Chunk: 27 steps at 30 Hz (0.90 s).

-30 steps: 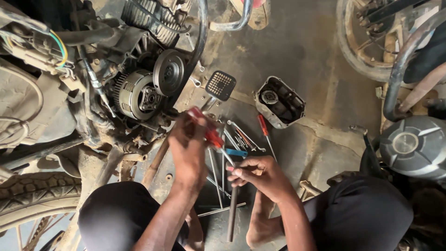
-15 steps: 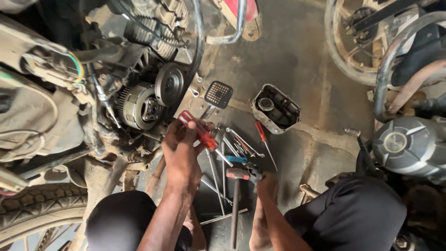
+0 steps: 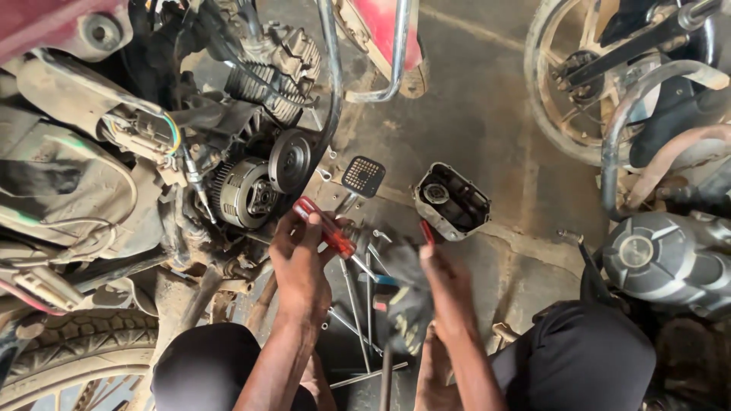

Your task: The recorder is repairing or inspecting the engine/clutch assembly of a motorcycle using various tools.

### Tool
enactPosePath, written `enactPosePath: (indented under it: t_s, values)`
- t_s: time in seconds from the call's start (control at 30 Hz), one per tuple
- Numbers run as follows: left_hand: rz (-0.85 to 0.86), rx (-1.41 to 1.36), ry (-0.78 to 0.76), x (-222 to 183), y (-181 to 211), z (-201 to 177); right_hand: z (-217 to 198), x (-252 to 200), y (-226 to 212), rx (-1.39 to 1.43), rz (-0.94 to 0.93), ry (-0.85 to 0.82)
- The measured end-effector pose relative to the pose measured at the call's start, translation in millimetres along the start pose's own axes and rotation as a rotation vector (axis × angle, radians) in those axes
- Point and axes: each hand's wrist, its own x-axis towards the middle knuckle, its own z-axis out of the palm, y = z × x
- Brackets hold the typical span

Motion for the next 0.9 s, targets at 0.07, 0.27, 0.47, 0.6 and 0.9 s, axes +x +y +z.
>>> enactPosePath:
  t_s: [0.07, 0.27, 0.47, 0.6, 0.9]
  values:
    - [0.003, 0.009, 0.006, -6.1, -1.8, 3.7, 19.5, -28.8, -38.5, 0.037, -0.027, -0.081]
    - [0.030, 0.038, 0.040, -11.0, -22.9, 3.2, 46.2, -51.2, -70.4, -0.010, -0.162, -0.397]
    - [0.000, 0.023, 0.066, -10.1, -28.6, -1.1, 51.0, -51.9, -70.0, -0.275, -0.325, -0.329]
    - [-0.030, 0.013, 0.078, -9.4, -22.6, 0.6, 53.4, -53.5, -69.4, -0.469, -0.647, -0.249]
    - [0.098, -0.098, 0.233, 18.4, 24.4, -23.5, 14.8, -57.5, -66.8, -0.386, -0.195, -0.160]
